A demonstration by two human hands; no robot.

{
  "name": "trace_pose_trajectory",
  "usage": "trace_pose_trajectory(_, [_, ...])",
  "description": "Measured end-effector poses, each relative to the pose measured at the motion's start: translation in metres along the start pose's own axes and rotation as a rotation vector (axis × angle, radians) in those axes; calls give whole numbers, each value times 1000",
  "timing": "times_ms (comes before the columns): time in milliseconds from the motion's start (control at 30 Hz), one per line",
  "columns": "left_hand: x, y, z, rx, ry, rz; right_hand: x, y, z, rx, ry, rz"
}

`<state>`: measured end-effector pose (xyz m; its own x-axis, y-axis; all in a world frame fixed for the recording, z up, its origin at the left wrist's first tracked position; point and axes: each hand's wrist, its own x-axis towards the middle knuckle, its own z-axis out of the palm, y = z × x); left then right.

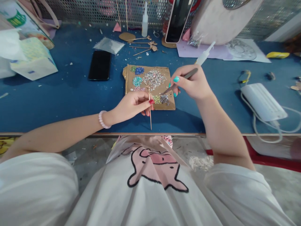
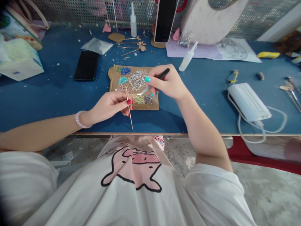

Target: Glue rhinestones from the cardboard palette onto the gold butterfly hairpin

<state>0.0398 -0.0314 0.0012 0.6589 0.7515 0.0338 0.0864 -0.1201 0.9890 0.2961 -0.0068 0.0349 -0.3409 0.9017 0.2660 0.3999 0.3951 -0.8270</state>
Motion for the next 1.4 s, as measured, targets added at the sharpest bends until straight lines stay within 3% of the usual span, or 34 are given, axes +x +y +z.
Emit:
trace_pose_trajectory(133, [0, -1, -1, 17, 2, -10, 2, -1, 8, 102, -99, -209])
trace_pose_trajectory(233, [0, -1, 0, 10, 1, -3, 3, 0, 12, 141, -145, -287])
trace_pose_trajectory(467, [0, -3, 0, -54, -40, 43, 1, -3, 16, 125, -166, -322])
trace_pose_trajectory(1400, [-1, 3, 1, -135, -137, -3, -4, -13, 18, 145, -189, -307])
